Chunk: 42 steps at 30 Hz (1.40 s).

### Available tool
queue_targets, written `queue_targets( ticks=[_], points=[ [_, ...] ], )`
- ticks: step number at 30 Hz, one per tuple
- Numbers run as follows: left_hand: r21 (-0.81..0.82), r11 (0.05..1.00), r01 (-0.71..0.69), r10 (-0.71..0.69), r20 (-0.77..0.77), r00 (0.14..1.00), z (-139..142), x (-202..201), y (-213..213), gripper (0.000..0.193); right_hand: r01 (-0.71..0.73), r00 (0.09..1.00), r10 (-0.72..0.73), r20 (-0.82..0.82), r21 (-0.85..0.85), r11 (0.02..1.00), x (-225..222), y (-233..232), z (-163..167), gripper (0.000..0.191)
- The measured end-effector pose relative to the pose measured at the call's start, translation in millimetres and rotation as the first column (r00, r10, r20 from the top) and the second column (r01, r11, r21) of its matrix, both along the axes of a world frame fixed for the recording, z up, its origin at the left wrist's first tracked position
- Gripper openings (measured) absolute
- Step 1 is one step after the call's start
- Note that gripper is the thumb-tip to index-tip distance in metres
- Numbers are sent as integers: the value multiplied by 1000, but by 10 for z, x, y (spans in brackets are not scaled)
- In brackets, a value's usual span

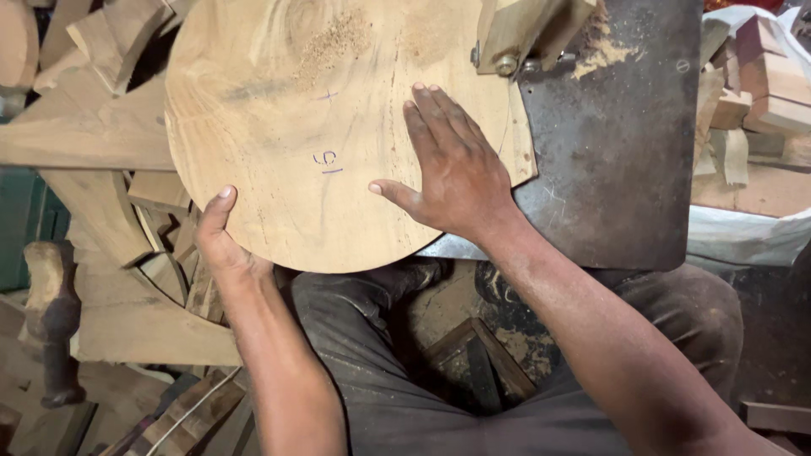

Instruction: The person cuts a curved shape from a circular piece of wood by feeding it through a vertical bandsaw machine, using both hands to guide and rotate the wood along the drawn lines.

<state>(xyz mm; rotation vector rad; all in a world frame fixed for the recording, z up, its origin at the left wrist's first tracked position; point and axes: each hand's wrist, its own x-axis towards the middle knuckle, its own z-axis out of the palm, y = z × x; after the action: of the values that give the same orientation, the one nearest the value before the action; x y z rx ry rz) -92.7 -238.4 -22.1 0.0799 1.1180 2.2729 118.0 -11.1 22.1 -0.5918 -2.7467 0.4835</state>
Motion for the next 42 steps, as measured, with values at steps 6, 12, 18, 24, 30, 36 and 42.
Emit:
queue_targets(
  ticks=[6,12,18,24,30,36,42],
  points=[
    [29,1000,0,0,10,1000,3,-31,48,75,-2,1000,2,-20,15,1000,-13,5,4,98],
    [26,1000,14,-15,13,1000,23,20,20,75,-6,999,6,-32,-11,1000,30,-4,10,97],
    [30,999,15,-15,8,1000,27,11,25,75,-11,999,11,-35,20,1000,4,31,0,98],
    [41,999,4,-4,19,1000,-6,-7,47,75,-19,1000,19,-23,13,1000,7,17,-10,98],
    [26,1000,5,-6,38,999,30,56,12,76,-17,1000,17,-6,0,1000,27,22,-16,98],
    [67,997,28,-30,15,999,30,26,39,75,-18,1000,18,14,24,1000,-13,59,-12,99],
    [52,999,12,-13,13,1000,-7,36,42,75,-28,1000,28,2,8,1000,19,22,8,99]
  ],
)
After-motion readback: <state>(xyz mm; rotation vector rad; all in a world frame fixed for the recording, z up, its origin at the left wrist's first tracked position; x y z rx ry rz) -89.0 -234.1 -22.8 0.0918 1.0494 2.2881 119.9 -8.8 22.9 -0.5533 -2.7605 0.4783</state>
